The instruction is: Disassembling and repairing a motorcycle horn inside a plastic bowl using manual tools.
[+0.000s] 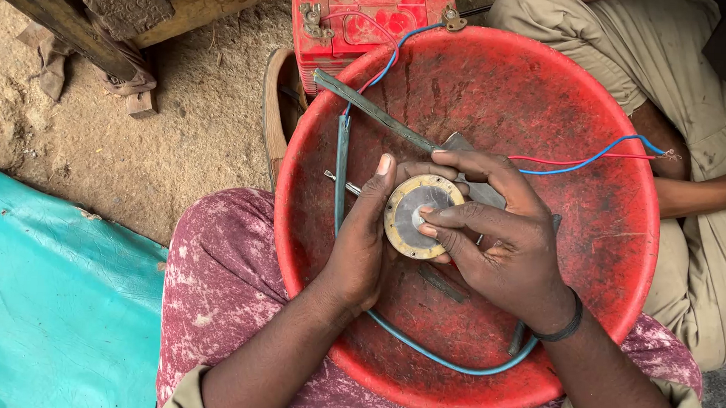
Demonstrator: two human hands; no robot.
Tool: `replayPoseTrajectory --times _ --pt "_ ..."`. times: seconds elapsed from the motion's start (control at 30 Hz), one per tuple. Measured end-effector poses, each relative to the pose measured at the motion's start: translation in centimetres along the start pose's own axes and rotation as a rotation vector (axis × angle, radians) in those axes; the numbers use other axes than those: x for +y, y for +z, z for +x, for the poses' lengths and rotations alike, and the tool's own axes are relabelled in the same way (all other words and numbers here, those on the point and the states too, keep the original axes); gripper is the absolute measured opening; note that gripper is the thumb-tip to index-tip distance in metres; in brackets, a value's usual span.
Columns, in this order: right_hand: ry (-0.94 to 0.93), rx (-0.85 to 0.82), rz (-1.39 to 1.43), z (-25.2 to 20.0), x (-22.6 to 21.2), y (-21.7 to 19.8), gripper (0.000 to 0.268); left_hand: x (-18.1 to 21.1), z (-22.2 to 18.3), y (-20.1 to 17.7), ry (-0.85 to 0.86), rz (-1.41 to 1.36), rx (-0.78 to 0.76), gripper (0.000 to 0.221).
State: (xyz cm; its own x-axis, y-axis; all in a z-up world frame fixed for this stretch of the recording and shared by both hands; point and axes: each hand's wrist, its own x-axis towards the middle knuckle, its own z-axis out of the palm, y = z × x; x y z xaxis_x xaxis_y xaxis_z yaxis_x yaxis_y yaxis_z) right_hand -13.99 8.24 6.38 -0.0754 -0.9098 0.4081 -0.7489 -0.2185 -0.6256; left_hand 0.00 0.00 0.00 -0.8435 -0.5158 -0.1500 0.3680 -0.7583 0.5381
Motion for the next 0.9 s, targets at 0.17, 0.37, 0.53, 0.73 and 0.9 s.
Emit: replayPoseTrajectory --times 0.17,0.37,0.53,0.73,0.9 --pt "0.006 0.0 0.009 -0.04 -0.01 -0.05 0.019 0.12 -0.17 0.14 0.004 -0.001 -0.004 0.068" --pt "-0.007 -0.005 0.004 -0.09 0.22 -0.07 0.02 0.19 -0.19 0.23 0.008 0.005 -0.001 0.068" --pt "-0.008 -0.01 0.035 -0.22 0.3 -0.1 0.02 0.23 -0.17 0.25 0.011 0.01 -0.013 0.068" --pt "-0.028 -0.018 0.053 -0.2 0.4 -0.18 0.021 0.2 -0.22 0.3 0.011 0.03 -0.017 0.069" --pt "-0.024 -0.015 0.054 -0.31 0.73 -0.11 0.023 0.07 -0.14 0.15 0.016 0.05 -0.026 0.069"
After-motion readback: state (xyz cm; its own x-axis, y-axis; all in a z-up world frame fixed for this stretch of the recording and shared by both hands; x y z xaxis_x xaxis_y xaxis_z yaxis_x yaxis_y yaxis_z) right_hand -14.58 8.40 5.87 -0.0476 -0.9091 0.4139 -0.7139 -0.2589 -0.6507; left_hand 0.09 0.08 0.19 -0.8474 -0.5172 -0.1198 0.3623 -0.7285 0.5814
